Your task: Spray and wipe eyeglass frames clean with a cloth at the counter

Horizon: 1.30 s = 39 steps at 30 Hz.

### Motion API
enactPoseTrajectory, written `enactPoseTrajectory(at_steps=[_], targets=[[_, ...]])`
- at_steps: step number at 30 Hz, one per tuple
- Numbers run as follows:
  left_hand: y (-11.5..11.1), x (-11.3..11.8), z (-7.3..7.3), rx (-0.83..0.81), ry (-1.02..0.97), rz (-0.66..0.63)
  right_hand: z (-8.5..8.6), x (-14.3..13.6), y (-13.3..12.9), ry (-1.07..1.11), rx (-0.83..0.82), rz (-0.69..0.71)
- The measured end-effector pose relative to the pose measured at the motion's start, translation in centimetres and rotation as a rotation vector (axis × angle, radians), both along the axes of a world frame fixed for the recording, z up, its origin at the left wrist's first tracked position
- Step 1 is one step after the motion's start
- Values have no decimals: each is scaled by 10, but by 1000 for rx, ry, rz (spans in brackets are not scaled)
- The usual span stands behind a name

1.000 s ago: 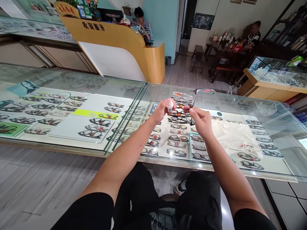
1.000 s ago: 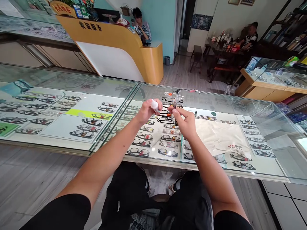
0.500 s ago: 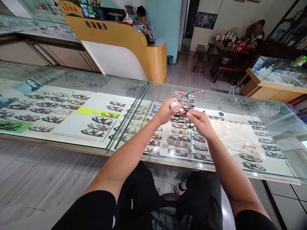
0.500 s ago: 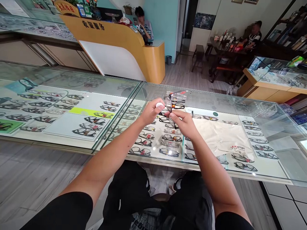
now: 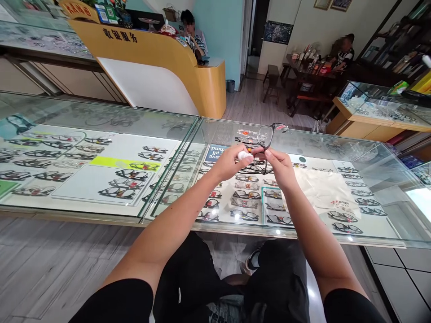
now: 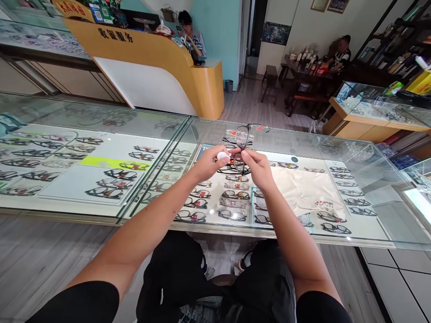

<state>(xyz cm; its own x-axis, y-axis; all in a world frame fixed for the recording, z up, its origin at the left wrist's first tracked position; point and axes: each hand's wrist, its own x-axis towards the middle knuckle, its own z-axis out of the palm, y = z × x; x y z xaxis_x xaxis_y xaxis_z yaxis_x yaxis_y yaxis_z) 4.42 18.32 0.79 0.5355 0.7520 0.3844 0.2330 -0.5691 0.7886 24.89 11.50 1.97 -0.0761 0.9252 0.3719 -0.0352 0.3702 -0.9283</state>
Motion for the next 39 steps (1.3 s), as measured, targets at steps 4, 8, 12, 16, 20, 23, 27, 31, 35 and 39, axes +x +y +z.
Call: enactPoseTrajectory(at_steps=[4,8,12,16,20,23,27,31,35,39], targets=[[-1,5,-7,38,84,-22,-3,0,2,79,-20,10],[-2,6,-11,44,100,-49,-4,0,1,93,-36,36],[-3,6,-10,24,99,-77,-4,-2,0,95,-44,43],[-4,6,-7,55,87,-41,-5,-2,1,107,-29,33],[1,3,-6,249,29,152,-3,0,2,82,-61,14],[11,-3,-9,551,-47,432,6,0,-5,88,-125,79],[26,-12,-15,815,-91,660,25,-2,-23,135,-178,124],[29,-12,-20,968,-168,693,33,-9,-38,199,-251,246],[26,-6,-24,978,-223,685,26,-18,-40,213,-290,335],[20,-2,-25,819,-156,713,17,-23,-37,261,-333,340]])
